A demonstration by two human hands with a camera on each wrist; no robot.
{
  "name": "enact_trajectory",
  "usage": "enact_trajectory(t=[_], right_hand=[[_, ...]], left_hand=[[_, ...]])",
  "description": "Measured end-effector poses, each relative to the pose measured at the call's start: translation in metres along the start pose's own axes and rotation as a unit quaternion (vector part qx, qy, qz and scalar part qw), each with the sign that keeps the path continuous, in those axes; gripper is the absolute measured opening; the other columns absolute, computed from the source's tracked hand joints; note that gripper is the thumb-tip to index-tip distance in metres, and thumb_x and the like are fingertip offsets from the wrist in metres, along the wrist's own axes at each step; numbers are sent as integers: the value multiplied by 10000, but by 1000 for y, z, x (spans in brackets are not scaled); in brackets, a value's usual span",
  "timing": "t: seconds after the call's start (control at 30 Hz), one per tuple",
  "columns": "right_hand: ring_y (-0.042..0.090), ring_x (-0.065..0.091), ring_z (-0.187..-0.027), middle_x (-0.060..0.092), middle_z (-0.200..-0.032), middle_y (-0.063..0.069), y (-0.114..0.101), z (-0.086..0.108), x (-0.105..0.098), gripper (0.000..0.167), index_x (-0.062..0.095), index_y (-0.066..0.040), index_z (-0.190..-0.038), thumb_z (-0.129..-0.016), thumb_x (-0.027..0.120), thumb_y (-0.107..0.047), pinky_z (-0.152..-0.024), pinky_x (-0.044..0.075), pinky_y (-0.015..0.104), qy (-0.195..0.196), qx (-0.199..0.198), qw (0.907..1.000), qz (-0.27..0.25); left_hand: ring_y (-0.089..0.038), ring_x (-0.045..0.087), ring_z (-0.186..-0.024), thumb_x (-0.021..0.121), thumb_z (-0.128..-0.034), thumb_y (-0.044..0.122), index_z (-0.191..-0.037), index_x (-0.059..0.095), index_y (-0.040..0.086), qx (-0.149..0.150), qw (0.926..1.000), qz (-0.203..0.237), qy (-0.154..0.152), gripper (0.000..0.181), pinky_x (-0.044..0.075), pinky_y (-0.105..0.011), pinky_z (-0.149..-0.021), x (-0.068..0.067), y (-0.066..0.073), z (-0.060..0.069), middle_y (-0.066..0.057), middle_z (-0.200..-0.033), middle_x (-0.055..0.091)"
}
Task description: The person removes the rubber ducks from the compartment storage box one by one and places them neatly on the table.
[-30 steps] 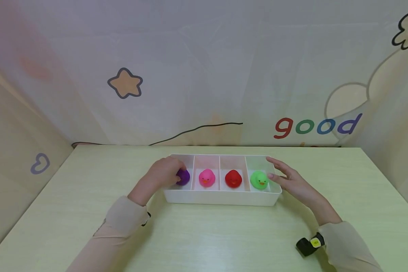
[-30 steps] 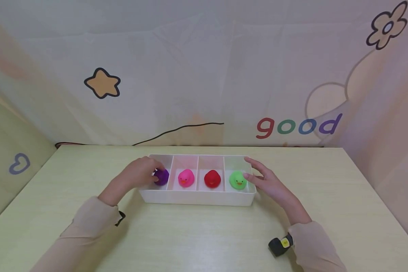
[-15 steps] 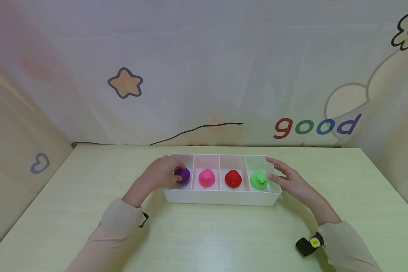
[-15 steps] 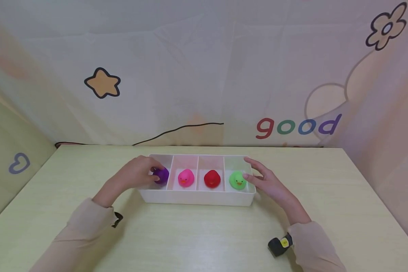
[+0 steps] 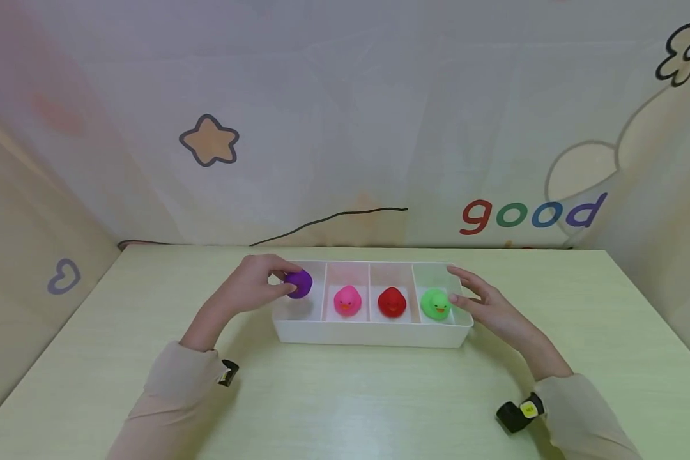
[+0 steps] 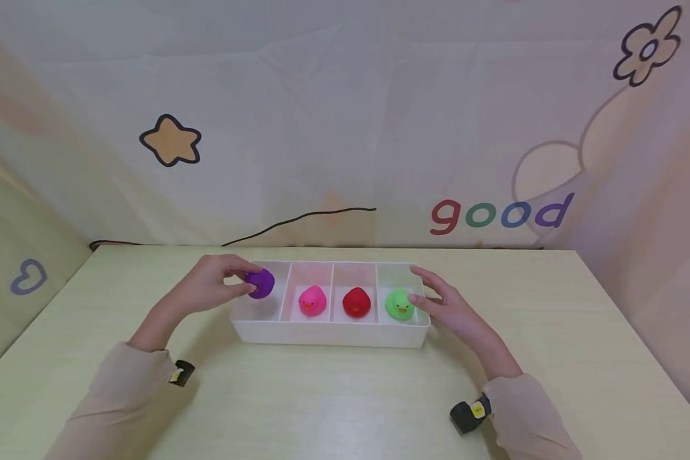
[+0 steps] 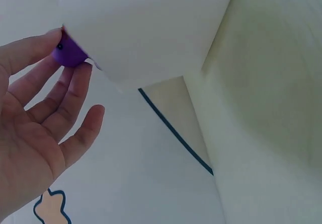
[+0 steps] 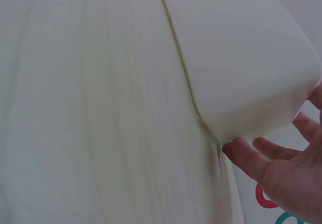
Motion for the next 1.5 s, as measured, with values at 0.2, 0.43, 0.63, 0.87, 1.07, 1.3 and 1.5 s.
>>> enact_trajectory(t=[0.2,0.43,0.63,0.87,1.07,1.3,1.5], right_hand=[[497,153,-1303,83,-1484,223,0,0,1,636,187,-176,-1460,-928,518,-289,-927,284,653,6,0,10000,49],[488,122,-1314,84,-1487,218,0,0,0,643,186,-175,-1460,-925,522,-293,-928,285,648,33,18,10000,83],[498,141,-1307,79,-1489,215,0,0,1,643,182,-175,-1461,-926,521,-288,-926,289,647,27,10,10000,33],[503,142,-1303,80,-1489,218,-1,0,1,653,173,-181,-1464,-924,523,-295,-923,293,647,45,33,9999,104],[495,108,-1314,74,-1490,217,-1,1,1,654,180,-171,-1461,-922,526,-301,-927,281,651,72,82,9999,131],[503,143,-1304,68,-1489,224,-1,1,1,649,179,-167,-1461,-925,521,-298,-926,273,659,53,76,9999,86],[503,136,-1305,67,-1491,219,-2,1,1,648,181,-163,-1460,-925,522,-295,-923,270,662,59,51,9999,108]], left_hand=[[-211,615,-862,677,-803,82,-1084,659,18,-245,9982,505,223,289,493,-424,-823,-17,-9,11,-111,-1000,662],[-217,610,-864,667,-805,66,-1092,652,8,-457,9958,729,312,293,523,-344,-772,-33,-18,24,-114,-996,652],[-237,626,-869,667,-803,59,-1093,642,-19,-691,9933,890,266,301,532,-295,-732,-35,-33,34,-141,-994,649],[-234,621,-858,671,-800,64,-1089,639,-28,-879,9917,932,74,305,533,-296,-719,-30,-49,45,-153,-987,644],[-234,627,-840,677,-794,64,-1078,640,-42,-905,9897,1098,-166,305,523,-278,-689,-21,-57,50,-145,-950,646],[-231,606,-848,663,-787,34,-1048,660,-25,-851,9909,952,-421,268,491,-295,-666,-7,-66,48,-105,-904,668],[-250,601,-880,675,-787,42,-1047,660,-32,-781,9911,903,-592,271,486,-294,-687,1,-70,47,-145,-978,669]])
Point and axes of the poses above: each hand's wrist, its own z-axis away from the middle knuckle, its own x-axis out of the palm, y = z × x, the point moved 7 cm from there along -z, towards the middle knuckle
